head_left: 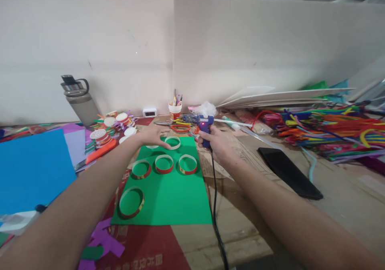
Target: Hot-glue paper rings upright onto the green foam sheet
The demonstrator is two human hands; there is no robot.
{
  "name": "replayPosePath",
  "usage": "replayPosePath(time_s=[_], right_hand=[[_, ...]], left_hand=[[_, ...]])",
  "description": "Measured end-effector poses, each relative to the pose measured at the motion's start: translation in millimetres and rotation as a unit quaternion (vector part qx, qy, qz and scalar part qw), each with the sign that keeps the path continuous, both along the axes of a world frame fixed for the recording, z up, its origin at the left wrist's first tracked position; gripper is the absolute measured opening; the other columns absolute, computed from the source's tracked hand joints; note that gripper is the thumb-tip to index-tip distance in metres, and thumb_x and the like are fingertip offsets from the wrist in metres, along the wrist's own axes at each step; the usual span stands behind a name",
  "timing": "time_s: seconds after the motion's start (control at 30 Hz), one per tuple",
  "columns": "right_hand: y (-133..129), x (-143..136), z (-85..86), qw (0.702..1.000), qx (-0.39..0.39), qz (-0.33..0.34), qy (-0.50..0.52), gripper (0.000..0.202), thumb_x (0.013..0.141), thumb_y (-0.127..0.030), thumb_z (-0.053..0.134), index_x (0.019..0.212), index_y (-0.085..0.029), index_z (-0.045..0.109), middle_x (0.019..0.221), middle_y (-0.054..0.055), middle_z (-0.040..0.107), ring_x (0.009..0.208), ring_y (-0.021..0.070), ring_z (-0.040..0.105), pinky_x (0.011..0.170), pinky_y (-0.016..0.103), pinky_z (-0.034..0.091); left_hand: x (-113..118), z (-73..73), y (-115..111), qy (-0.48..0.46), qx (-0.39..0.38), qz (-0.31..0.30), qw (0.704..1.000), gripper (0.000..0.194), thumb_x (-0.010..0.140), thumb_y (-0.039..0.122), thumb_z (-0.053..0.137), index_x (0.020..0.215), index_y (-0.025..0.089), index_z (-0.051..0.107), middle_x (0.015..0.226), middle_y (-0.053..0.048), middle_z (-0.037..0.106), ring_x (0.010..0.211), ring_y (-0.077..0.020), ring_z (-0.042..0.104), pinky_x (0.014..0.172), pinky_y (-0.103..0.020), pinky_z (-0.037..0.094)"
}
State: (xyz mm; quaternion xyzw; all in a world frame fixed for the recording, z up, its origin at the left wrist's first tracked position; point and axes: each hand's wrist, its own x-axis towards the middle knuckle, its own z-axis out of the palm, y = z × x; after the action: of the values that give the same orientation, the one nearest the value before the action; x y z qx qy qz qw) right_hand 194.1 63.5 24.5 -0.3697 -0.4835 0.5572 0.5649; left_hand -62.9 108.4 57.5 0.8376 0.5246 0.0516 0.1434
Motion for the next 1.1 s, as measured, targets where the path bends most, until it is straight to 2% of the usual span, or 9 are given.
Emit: replayPosePath(time_s=[0.1, 0.2, 0.3, 0.37, 0.5, 0.77, 0.9, 1.0, 1.1], right_hand=[[-1, 0, -1.2, 1.0, 0.0, 0.01, -0.005, 0.034, 0.066, -0.034, 0.075, 0.087, -0.023, 0.05, 0.06, -0.007, 0.053, 0.053, 0.0107, 0.048, 0.053, 0.027, 0.037], [-3, 0, -1.7, 1.0, -0.003, 0.015, -0.004, 0.034, 0.066, -0.034, 0.076, 0.088, -0.024, 0.051, 0.063, -0.007, 0.055, 0.054, 0.0106, 0.048, 0.054, 0.027, 0.037], [-4, -2, -2.0, 1.0, -0.011, 0.012, 0.002, 0.032, 0.067, -0.031, 0.075, 0.088, -0.023, 0.052, 0.064, -0.006, 0.056, 0.054, 0.0104, 0.048, 0.054, 0.027, 0.037], [-5, -3, -1.9, 1.0, -0.015, 0.011, 0.008, 0.031, 0.067, -0.03, 0.074, 0.087, -0.023, 0.052, 0.064, -0.006, 0.057, 0.053, 0.0098, 0.048, 0.053, 0.026, 0.037], [-7, -6, -3.1, 1.0, -0.015, 0.01, -0.007, 0.028, 0.068, -0.031, 0.074, 0.085, -0.023, 0.053, 0.062, -0.007, 0.056, 0.051, 0.01, 0.048, 0.052, 0.026, 0.037], [-8, -10, -20.4, 0.998, -0.003, 0.028, -0.053, 0.027, 0.07, -0.034, 0.074, 0.083, -0.023, 0.052, 0.058, -0.005, 0.056, 0.052, 0.0132, 0.05, 0.053, 0.029, 0.039], [-9, -13, -32.0, 0.998, -0.029, 0.024, -0.057, 0.029, 0.073, -0.035, 0.073, 0.086, -0.023, 0.051, 0.06, -0.005, 0.057, 0.052, 0.0125, 0.05, 0.052, 0.027, 0.036], [-9, -15, -39.7, 0.997, -0.047, 0.02, -0.05, 0.032, 0.071, -0.035, 0.076, 0.086, -0.023, 0.05, 0.06, -0.006, 0.056, 0.051, 0.0119, 0.05, 0.051, 0.027, 0.036], [-8, -16, -44.0, 0.997, -0.059, 0.019, -0.039, 0.034, 0.07, -0.035, 0.077, 0.088, -0.023, 0.051, 0.06, -0.006, 0.056, 0.051, 0.0121, 0.049, 0.051, 0.027, 0.037]], left_hand=[[2, -4.4, 5, 0.035, -0.028, -0.05, 0.998, 0.094, 0.06, 0.071, 0.072, 0.139, 0.024, 0.053, 0.143, -0.009, 0.056, 0.127, -0.0313, 0.054, 0.101, -0.033, 0.044], [6, -8.8, 8, 0.05, -0.01, -0.077, 0.996, 0.079, 0.063, 0.067, 0.072, 0.127, 0.024, 0.061, 0.131, -0.006, 0.064, 0.118, -0.0294, 0.059, 0.094, -0.032, 0.046], [7, -11.5, 8, 0.042, 0.001, -0.07, 0.997, 0.061, 0.066, 0.059, 0.073, 0.115, 0.024, 0.066, 0.119, -0.005, 0.068, 0.108, -0.0269, 0.062, 0.087, -0.031, 0.047], [6, -12.2, 6, 0.026, 0.002, -0.053, 0.998, 0.058, 0.065, 0.056, 0.074, 0.112, 0.023, 0.067, 0.112, -0.004, 0.07, 0.102, -0.0259, 0.064, 0.084, -0.03, 0.047], [3, -12.4, 0, 0.016, 0.011, -0.022, 1.0, 0.063, 0.059, 0.058, 0.078, 0.11, 0.023, 0.069, 0.11, -0.006, 0.071, 0.102, -0.028, 0.064, 0.084, -0.031, 0.047], [-8, -11.8, -13, 0.024, -0.025, 0.027, 0.999, 0.082, 0.056, 0.068, 0.076, 0.122, 0.02, 0.064, 0.127, -0.012, 0.066, 0.112, -0.0321, 0.062, 0.088, -0.035, 0.048], [-15, -11.2, -14, -0.022, -0.05, 0.055, 0.997, 0.071, 0.07, 0.071, 0.065, 0.118, 0.019, 0.066, 0.122, -0.011, 0.069, 0.109, -0.0291, 0.064, 0.089, -0.034, 0.048], [-20, -14.1, -11, -0.069, -0.025, 0.078, 0.994, 0.059, 0.084, 0.069, 0.047, 0.108, 0.021, 0.071, 0.114, -0.008, 0.073, 0.106, -0.027, 0.064, 0.088, -0.033, 0.048], [-22, -19.8, -8, -0.094, 0.004, 0.078, 0.992, 0.059, 0.091, 0.065, 0.036, 0.094, 0.02, 0.074, 0.101, -0.007, 0.075, 0.099, -0.0264, 0.066, 0.085, -0.033, 0.049]])
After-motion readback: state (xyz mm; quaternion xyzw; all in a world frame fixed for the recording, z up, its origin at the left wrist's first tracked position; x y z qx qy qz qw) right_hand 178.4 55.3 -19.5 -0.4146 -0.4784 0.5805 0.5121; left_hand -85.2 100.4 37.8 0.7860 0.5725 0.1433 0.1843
